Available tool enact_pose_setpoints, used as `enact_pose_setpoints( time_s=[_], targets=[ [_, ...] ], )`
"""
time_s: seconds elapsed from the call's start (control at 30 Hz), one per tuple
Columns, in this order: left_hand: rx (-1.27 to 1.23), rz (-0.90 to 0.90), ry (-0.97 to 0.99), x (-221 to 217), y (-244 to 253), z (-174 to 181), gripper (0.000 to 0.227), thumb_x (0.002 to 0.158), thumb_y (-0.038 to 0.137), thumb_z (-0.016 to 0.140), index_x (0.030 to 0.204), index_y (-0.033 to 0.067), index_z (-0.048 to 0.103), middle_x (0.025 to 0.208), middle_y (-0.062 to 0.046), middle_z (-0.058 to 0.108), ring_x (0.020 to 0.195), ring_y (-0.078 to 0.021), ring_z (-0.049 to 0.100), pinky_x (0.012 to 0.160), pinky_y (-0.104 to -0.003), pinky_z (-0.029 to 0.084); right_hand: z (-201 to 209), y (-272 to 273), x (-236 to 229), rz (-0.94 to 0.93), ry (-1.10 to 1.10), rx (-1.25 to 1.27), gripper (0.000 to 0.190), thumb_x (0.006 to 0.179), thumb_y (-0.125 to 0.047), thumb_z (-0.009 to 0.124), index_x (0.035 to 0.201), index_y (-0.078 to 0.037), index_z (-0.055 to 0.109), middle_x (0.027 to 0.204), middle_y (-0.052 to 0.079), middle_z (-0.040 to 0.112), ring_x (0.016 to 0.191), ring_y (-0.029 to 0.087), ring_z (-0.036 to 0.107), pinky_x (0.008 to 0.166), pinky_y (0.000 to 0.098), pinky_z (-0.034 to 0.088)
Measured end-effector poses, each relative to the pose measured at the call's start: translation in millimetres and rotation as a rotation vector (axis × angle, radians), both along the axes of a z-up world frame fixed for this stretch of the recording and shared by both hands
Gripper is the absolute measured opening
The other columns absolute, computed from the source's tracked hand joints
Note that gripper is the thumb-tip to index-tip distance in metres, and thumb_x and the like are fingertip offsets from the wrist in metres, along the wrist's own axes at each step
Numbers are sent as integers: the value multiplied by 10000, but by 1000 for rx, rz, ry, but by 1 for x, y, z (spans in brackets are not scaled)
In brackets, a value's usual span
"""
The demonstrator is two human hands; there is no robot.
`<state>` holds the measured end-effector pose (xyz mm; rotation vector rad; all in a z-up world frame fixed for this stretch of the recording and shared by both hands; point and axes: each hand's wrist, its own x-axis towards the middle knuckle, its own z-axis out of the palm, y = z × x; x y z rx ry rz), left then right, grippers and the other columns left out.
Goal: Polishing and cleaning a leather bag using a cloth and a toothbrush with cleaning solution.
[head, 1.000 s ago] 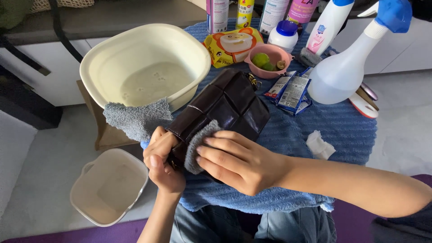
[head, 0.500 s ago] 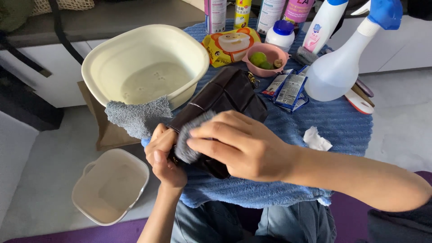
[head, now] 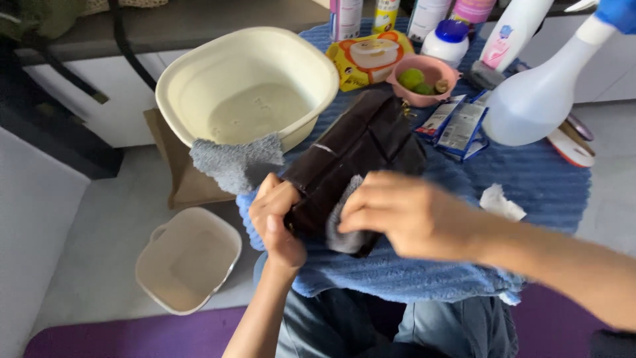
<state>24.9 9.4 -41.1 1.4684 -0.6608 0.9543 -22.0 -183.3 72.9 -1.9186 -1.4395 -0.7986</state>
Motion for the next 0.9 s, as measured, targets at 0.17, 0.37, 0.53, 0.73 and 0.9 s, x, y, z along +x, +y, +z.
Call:
enact_pose_setpoints(
  time_s=[0.17,0.37,0.53,0.73,0.9],
  targets=[
    [-51,-16,-8,1,-2,-2,646,1036,540,203,544,171,402,520,12,325,541,-178,313,517,-285,311,15,12,14,-59,-36,50,286,997,121,477,1007,3,737,1006,150,701,843,329,675,766,426,571],
    [-42,-25,50,0,3,1,634,1031,572,188,579,173,384,557,23,305,575,-162,307,542,-283,304,-19,13,16,-107,-247,54,327,1012,99,440,945,1,745,951,126,699,758,264,654,698,366,571],
    [-31,-31,74,-6,-5,5,653,1004,600,222,549,190,448,548,40,336,575,-166,344,541,-275,324,-23,-22,14,-83,244,101,465,929,142,426,919,-125,807,948,32,755,846,223,730,778,353,584],
    [-63,-48,96,-3,-2,1,649,1014,574,214,540,195,442,554,40,319,577,-141,315,527,-268,298,-62,-20,-4,-114,-23,103,321,928,132,530,975,-34,801,1046,117,768,921,257,712,804,369,594],
    [-26,-47,66,-7,-5,2,650,1028,542,212,547,189,469,552,38,353,571,-151,334,530,-268,316,-50,-35,-19,-33,-71,-46,441,907,179,374,977,-5,769,951,134,733,810,267,679,762,393,612]
  ],
)
